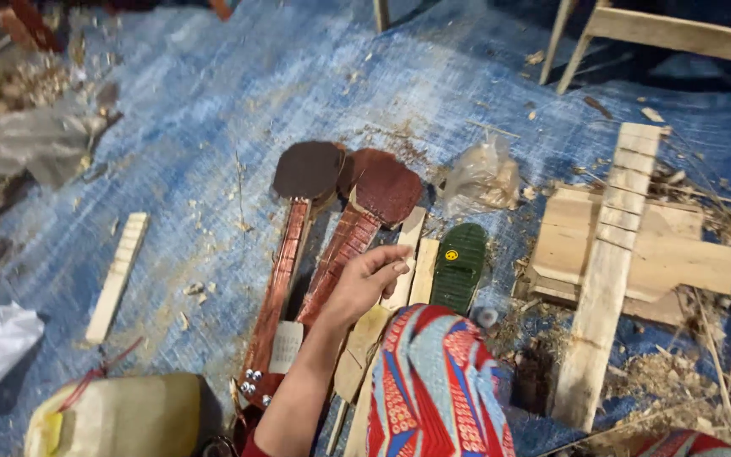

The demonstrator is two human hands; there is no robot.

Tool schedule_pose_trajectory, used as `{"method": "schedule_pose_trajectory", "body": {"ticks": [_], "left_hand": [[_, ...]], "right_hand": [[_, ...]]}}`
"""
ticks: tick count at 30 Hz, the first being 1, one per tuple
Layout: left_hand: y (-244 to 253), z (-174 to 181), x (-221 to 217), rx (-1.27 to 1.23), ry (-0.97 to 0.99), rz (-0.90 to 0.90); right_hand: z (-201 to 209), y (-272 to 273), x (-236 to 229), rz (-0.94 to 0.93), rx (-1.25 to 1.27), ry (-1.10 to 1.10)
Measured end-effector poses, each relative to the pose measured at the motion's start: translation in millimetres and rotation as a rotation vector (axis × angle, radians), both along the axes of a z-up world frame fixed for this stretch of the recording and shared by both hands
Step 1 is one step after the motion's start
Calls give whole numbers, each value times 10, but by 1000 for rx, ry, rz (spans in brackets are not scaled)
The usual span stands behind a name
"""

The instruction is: Applying glue and tying frets onto a wooden instrument neck

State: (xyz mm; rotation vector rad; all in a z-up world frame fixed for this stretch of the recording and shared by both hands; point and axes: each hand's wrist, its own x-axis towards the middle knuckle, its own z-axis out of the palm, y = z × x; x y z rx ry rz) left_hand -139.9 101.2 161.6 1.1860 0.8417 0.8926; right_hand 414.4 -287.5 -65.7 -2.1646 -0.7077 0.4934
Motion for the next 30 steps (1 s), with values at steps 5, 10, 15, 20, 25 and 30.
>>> {"method": "schedule_pose_trajectory", "body": {"ticks": [5, 10, 15, 20, 25, 30], "left_hand": [[-636, 1658, 508, 269, 477, -252], [-1387, 1465, 1270, 446, 614, -530], [-1773, 581, 1751, 512, 570, -590], [-1923, -299, 1925, 437, 550, -507], [-1841, -441, 2118, 268, 644, -530], [-1781, -952, 2306, 239, 612, -436]], "right_hand": [[943, 22, -1495, -140, -32, 69], [2296, 481, -2351, -52, 222, 488], [2265, 641, -2476, -32, 361, 716], [2007, 627, -2475, -76, 393, 821], [1964, 776, -2247, -133, 287, 893], [1358, 899, -2144, -179, 408, 836]]}}
